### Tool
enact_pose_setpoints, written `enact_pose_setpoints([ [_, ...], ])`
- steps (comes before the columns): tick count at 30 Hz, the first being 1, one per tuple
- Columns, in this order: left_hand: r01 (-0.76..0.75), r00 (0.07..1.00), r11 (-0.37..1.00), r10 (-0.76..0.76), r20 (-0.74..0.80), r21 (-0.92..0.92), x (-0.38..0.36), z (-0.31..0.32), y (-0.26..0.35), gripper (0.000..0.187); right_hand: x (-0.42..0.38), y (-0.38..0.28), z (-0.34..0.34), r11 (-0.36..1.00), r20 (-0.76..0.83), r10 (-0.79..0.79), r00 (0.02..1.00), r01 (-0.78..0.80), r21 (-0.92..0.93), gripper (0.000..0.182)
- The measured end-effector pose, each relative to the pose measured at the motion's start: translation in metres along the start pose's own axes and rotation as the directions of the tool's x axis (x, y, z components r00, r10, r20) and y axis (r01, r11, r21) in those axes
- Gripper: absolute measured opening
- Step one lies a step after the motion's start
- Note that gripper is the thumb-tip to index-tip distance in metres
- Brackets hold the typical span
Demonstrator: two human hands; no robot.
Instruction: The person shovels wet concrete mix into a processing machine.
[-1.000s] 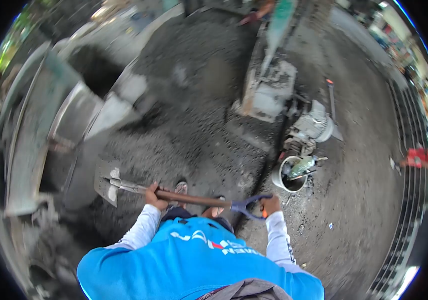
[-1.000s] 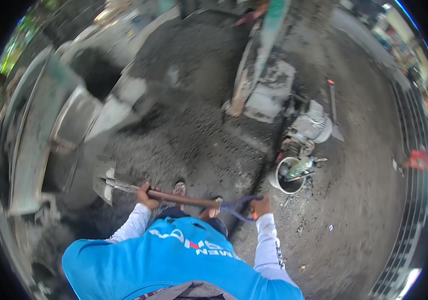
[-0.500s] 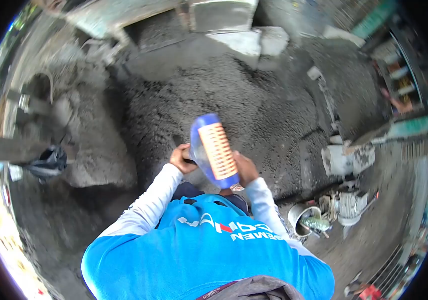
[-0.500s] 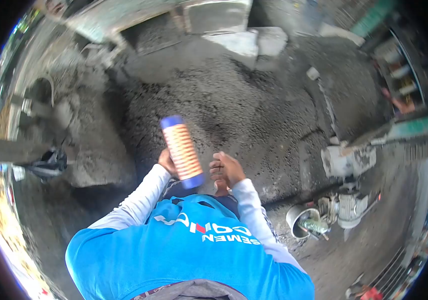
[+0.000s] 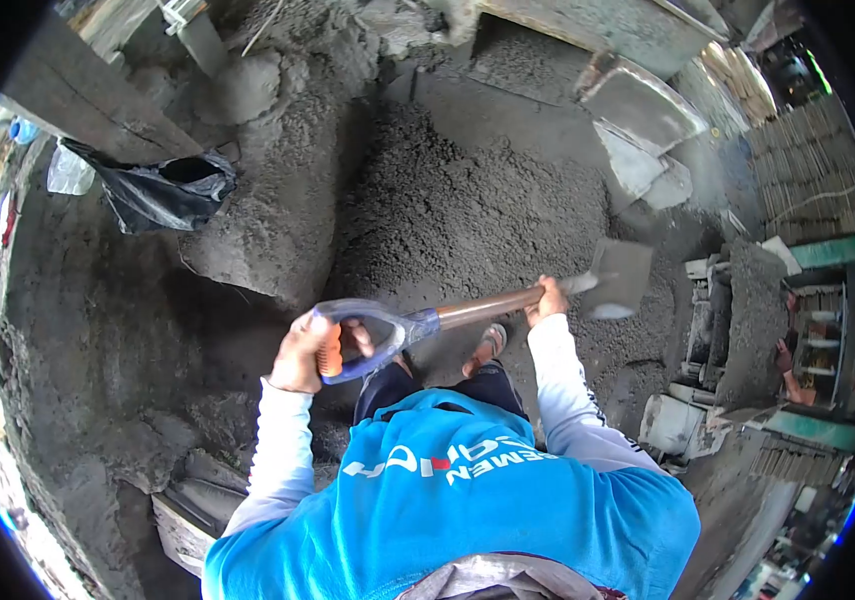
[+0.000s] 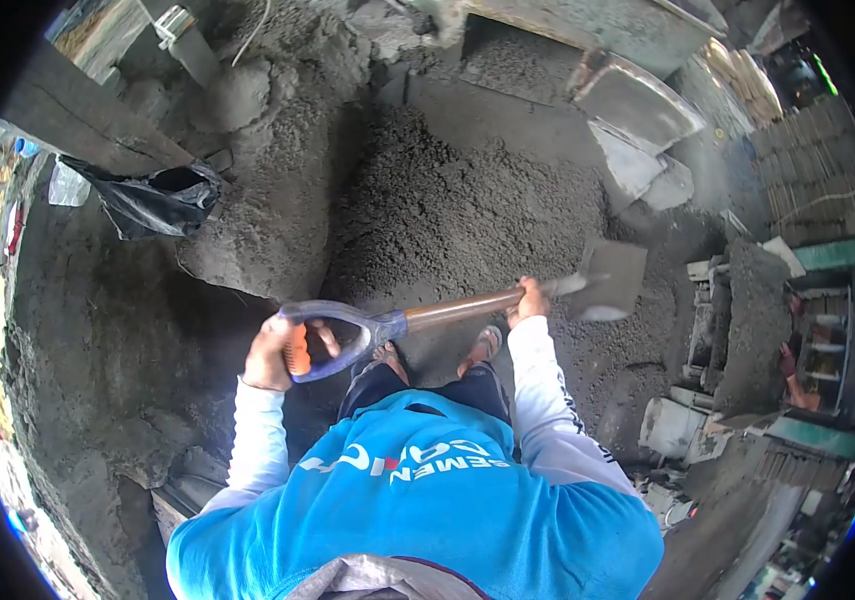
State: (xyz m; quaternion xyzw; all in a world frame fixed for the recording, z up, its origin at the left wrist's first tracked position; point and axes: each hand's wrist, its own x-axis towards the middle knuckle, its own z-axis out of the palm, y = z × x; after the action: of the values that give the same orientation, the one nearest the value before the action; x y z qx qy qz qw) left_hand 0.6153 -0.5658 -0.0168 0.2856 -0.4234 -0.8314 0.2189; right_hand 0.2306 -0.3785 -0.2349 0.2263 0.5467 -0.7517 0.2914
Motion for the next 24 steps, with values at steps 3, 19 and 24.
enact_pose_setpoints([
  [3, 0.081, 0.968, 0.979, -0.123, -0.219, -0.188, 0.005, -0.026, -0.030, 0.038, 0.027, 0.006, 0.060, 0.999, 0.051, 0.041, 0.998, -0.039, -0.036, 0.016],
  [19, -0.019, -0.604, 0.868, -0.405, -0.686, -0.496, -0.204, -0.076, -0.272, 0.048, 0.015, 0.402, -0.025, -0.085, -0.248, 0.920, 0.305, -0.461, -0.884, 0.031],
  [24, -0.171, -0.341, 0.873, -0.487, -0.804, -0.456, -0.007, -0.165, -0.273, 0.045, 0.197, 0.512, 0.153, 0.232, -0.039, 0.864, 0.502, -0.465, -0.854, 0.039],
])
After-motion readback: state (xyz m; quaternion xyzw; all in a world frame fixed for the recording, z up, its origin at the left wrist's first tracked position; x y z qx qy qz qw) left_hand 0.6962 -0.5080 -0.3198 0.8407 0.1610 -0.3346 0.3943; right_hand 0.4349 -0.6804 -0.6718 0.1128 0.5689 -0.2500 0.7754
